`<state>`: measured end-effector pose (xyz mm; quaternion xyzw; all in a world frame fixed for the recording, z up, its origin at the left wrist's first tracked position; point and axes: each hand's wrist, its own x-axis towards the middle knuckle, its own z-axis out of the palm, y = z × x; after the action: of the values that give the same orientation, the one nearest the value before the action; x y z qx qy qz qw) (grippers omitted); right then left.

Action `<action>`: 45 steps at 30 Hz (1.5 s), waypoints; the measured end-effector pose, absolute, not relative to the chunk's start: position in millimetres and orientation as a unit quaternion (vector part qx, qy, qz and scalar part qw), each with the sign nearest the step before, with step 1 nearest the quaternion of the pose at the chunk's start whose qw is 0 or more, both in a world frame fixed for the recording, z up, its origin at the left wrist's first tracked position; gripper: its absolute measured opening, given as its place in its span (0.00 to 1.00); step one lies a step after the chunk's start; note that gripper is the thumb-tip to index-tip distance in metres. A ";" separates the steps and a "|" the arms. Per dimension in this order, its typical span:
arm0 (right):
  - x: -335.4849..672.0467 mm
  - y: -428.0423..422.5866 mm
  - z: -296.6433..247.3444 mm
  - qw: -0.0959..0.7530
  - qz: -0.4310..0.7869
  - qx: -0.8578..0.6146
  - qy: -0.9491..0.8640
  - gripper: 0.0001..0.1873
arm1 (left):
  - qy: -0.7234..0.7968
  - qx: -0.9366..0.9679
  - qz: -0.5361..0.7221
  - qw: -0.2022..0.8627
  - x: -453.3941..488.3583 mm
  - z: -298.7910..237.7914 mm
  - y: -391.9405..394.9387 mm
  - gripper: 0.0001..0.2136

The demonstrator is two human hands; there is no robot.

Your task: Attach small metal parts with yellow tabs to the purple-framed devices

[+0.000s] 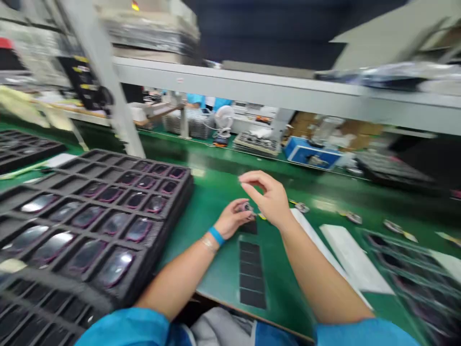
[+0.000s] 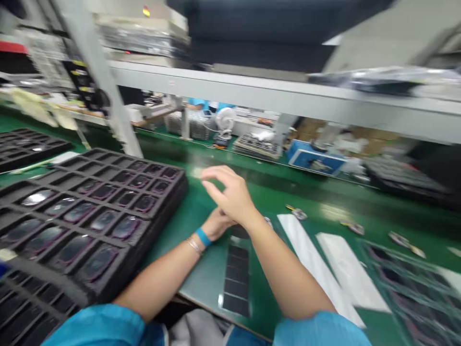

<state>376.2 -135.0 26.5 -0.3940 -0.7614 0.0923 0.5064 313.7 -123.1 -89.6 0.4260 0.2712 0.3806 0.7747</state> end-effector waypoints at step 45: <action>560.4 -336.5 -146.5 0.184 -0.071 -0.796 -0.573 0.21 | 0.186 0.439 0.281 0.833 337.6 -103.7 -160.6 0.22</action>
<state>560.4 -336.5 -146.5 -0.7957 -0.5726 -0.0712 0.1842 337.6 -160.6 -103.7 0.4393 0.1863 0.2813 0.8326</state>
